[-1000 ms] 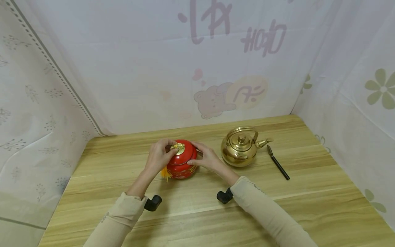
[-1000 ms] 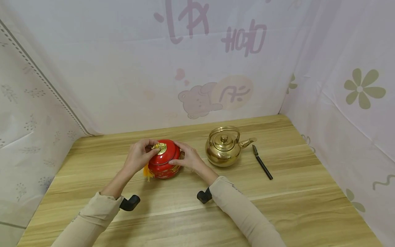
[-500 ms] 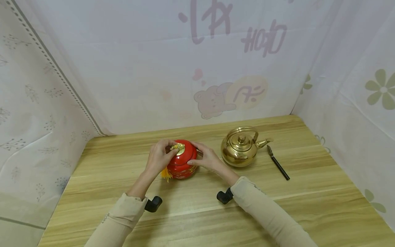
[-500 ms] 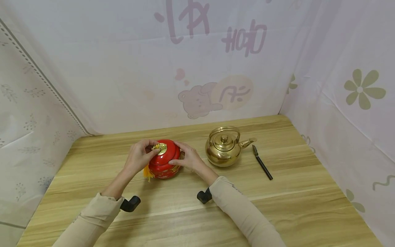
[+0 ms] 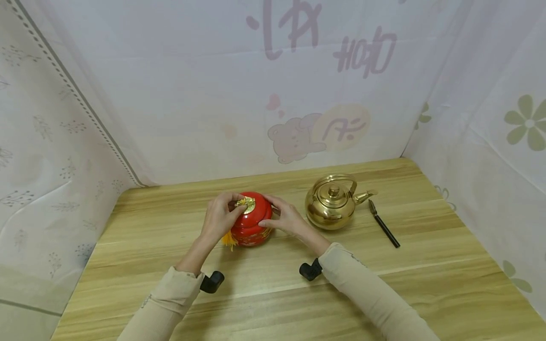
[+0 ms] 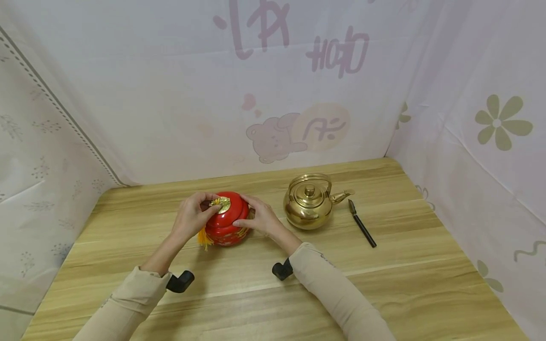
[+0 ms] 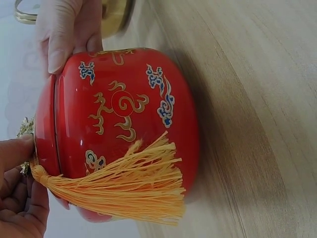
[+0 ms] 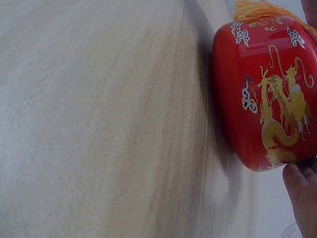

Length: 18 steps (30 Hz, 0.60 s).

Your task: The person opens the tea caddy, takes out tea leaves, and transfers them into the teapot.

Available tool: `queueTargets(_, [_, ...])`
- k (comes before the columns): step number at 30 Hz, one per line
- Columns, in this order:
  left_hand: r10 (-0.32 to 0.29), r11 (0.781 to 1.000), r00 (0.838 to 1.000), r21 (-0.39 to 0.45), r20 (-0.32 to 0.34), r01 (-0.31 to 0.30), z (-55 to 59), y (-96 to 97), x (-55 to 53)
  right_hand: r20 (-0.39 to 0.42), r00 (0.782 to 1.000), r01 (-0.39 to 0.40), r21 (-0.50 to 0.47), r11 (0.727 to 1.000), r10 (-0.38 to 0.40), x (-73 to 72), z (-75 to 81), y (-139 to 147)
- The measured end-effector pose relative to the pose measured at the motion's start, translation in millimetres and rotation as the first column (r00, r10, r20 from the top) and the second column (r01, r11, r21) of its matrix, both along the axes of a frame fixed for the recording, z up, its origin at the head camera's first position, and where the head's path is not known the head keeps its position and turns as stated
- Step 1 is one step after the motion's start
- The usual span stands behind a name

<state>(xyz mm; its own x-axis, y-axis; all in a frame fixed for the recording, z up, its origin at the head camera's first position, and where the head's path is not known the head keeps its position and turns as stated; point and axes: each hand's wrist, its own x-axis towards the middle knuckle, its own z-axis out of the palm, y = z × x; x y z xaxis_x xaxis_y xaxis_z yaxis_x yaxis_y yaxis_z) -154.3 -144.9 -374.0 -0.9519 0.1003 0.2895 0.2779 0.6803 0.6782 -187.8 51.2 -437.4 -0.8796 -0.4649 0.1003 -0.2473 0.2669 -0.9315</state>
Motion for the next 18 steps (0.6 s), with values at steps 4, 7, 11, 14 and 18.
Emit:
queueTargets(4, [0.004, 1.000, 1.000, 0.005, -0.001, -0.004, -0.4, 0.3, 0.0, 0.004, 1.000, -0.005, -0.012, 1.000, 0.005, -0.3, -0.4, 0.4])
queueTargets(7, [0.007, 1.000, 1.000, 0.009, -0.003, -0.007, -0.8, 0.4, 0.1, 0.005, 1.000, -0.012, -0.024, 1.000, 0.012, 0.2, 0.9, 0.3])
queueTargets(11, [0.011, 1.000, 1.000, 0.010, -0.003, -0.011, -1.5, 0.5, 0.2, 0.008, 1.000, -0.025, -0.033, 0.999, 0.025, 5.2, 11.5, -0.5])
queueTargets(14, [0.017, 1.000, 1.000, 0.016, -0.004, -0.017, -1.6, 0.6, 0.1, 0.001, 0.999, -0.035, -0.033, 0.999, 0.035, 10.8, 23.1, -0.4])
queueTargets(18, [0.023, 1.000, 1.000, 0.022, -0.013, -0.022, -1.8, 0.9, 0.1, -0.006, 0.999, -0.032, -0.031, 0.999, 0.031, 9.0, 19.2, -0.4])
